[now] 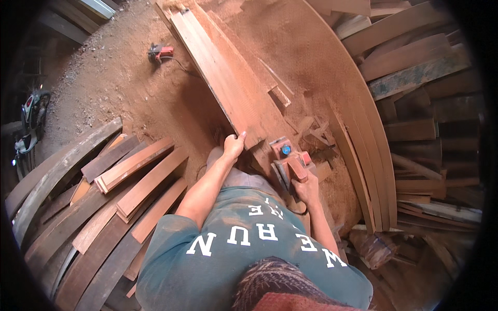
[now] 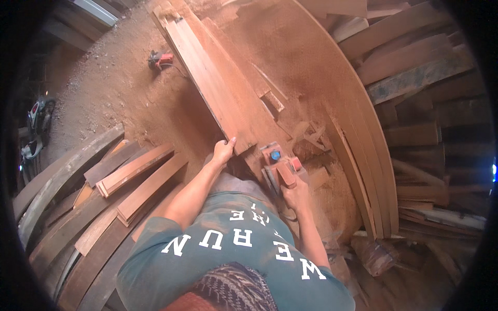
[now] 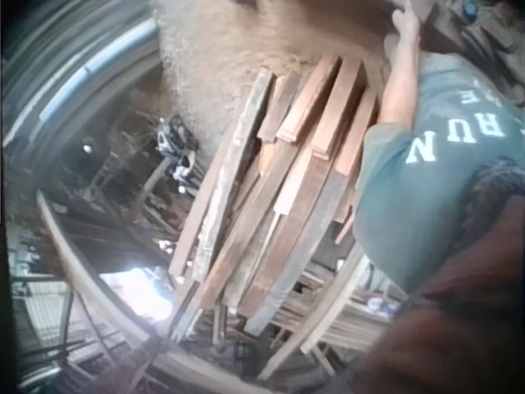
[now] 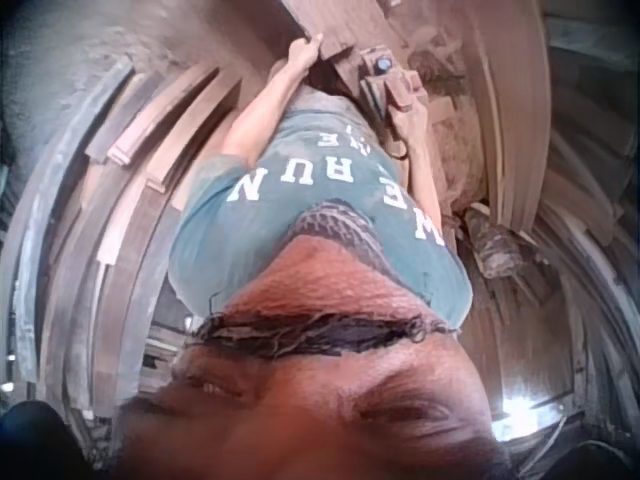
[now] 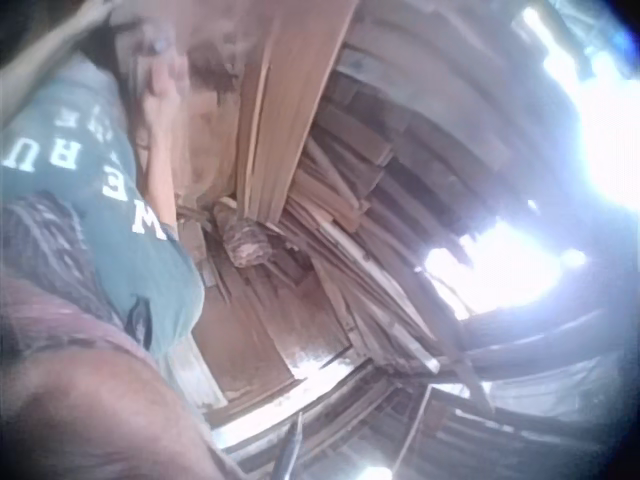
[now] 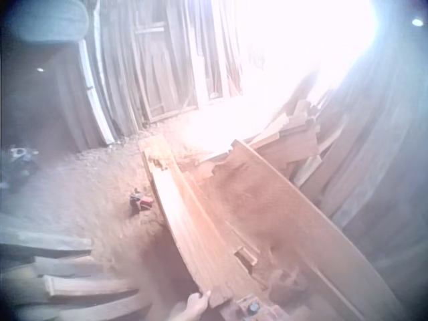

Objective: The person selects a wooden plank from a pile and uses a circular saw to cut it. They then use an electric planer to smooth the surface of the cut wood, repeatedly running the tool along the length of the plank.

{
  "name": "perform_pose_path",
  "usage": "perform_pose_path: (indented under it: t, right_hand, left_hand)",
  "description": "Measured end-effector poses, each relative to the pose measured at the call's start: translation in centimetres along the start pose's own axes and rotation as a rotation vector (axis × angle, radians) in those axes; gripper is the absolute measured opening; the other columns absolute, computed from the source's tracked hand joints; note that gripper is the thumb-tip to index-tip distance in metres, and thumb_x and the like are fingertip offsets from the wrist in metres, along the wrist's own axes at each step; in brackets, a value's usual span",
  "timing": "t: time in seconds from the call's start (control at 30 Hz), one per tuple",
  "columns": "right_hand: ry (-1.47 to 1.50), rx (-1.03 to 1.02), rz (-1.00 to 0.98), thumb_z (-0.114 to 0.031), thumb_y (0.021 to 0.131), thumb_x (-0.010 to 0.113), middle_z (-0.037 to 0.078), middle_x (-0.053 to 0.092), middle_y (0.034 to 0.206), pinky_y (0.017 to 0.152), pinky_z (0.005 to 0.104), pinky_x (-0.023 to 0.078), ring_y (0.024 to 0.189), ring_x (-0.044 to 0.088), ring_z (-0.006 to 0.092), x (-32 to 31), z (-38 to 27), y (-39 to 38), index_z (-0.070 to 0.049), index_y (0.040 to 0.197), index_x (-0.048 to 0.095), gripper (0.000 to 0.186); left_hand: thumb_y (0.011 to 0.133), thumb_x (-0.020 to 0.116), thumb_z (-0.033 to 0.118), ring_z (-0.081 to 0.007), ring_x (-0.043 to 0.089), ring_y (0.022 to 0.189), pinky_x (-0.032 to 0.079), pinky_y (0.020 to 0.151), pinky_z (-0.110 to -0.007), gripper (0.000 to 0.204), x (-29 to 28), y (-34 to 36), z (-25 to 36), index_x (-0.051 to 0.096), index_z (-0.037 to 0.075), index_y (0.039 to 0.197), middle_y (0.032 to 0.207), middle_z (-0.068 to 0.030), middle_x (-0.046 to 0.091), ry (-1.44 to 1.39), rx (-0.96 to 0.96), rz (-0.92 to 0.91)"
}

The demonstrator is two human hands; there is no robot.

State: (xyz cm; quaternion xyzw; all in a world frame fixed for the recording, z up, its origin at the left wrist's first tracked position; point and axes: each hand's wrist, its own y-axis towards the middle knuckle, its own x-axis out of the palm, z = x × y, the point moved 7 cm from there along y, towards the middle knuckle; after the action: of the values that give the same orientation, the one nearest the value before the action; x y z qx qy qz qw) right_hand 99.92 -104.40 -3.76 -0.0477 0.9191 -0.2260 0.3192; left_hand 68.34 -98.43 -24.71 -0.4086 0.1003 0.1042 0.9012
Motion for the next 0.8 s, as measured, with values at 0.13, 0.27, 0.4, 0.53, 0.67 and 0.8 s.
perform_pose_path:
  t: [0.13, 0.27, 0.4, 0.53, 0.67, 0.8]
  right_hand:
    - [0.060, 0.002, 0.107, -0.008, 0.080, 0.075, 0.012, 0.079, 0.101, 0.087, 0.0367, 0.057, 0.094, 0.073, 0.0199, -1.7, 3.0, -0.1, 0.002, 0.115, 0.073, 0.036]
    - [0.119, -0.032, 0.136, -0.006, 0.079, 0.075, 0.009, 0.078, 0.099, 0.087, 0.0357, 0.056, 0.094, 0.073, 0.0191, -3.0, 4.8, 1.1, 0.004, 0.113, 0.074, 0.035]
    - [0.054, -0.055, 0.063, -0.006, 0.079, 0.075, 0.008, 0.077, 0.096, 0.086, 0.0357, 0.056, 0.091, 0.072, 0.0183, -3.1, 4.0, 3.3, 0.003, 0.112, 0.074, 0.034]
    - [0.044, -0.087, 0.098, -0.006, 0.078, 0.076, 0.008, 0.077, 0.096, 0.086, 0.0354, 0.056, 0.092, 0.072, 0.0178, -4.0, 3.5, 4.3, 0.003, 0.113, 0.074, 0.036]
    - [0.146, -0.134, 0.132, -0.008, 0.078, 0.077, 0.017, 0.078, 0.100, 0.089, 0.0392, 0.057, 0.097, 0.075, 0.0281, -4.7, 2.9, 4.4, 0.003, 0.112, 0.074, 0.036]
    - [0.168, -0.135, 0.140, -0.010, 0.079, 0.078, 0.021, 0.079, 0.105, 0.092, 0.0412, 0.057, 0.102, 0.077, 0.0334, -4.6, 2.0, 4.5, 0.003, 0.114, 0.075, 0.038]
  left_hand:
    - [0.101, 0.069, 0.048, -0.0355, 0.073, 0.108, 0.054, 0.094, -0.047, 0.062, -3.8, -2.7, 0.7, 0.070, -0.012, 0.116, 0.114, -0.0302, 0.075, 0.176, 0.076, 0.008]
    - [0.106, 0.066, 0.047, -0.0295, 0.071, 0.107, 0.056, 0.093, -0.044, 0.059, -7.3, -3.2, -4.3, 0.064, -0.010, 0.121, 0.116, -0.0238, 0.074, 0.088, 0.052, -0.102]
    - [0.109, 0.065, 0.042, -0.0240, 0.067, 0.104, 0.056, 0.090, -0.039, 0.054, -4.3, -1.9, -11.0, 0.058, -0.009, 0.123, 0.119, -0.0191, 0.069, -0.564, 0.002, -0.005]
    - [0.108, 0.066, 0.042, -0.0211, 0.065, 0.108, 0.054, 0.093, -0.037, 0.050, -3.0, -3.6, -5.7, 0.061, -0.006, 0.120, 0.119, -0.0158, 0.070, -0.564, 0.049, -0.010]
    - [0.106, 0.068, 0.039, -0.0220, 0.068, 0.111, 0.056, 0.097, -0.039, 0.048, -4.3, -7.7, 3.7, 0.062, -0.003, 0.127, 0.122, -0.0134, 0.071, -0.767, 0.081, -0.190]
    - [0.106, 0.064, 0.034, -0.0269, 0.073, 0.114, 0.064, 0.095, -0.047, 0.046, -10.0, -14.9, 15.5, 0.059, 0.001, 0.138, 0.130, -0.0162, 0.071, -0.805, 0.225, -0.183]
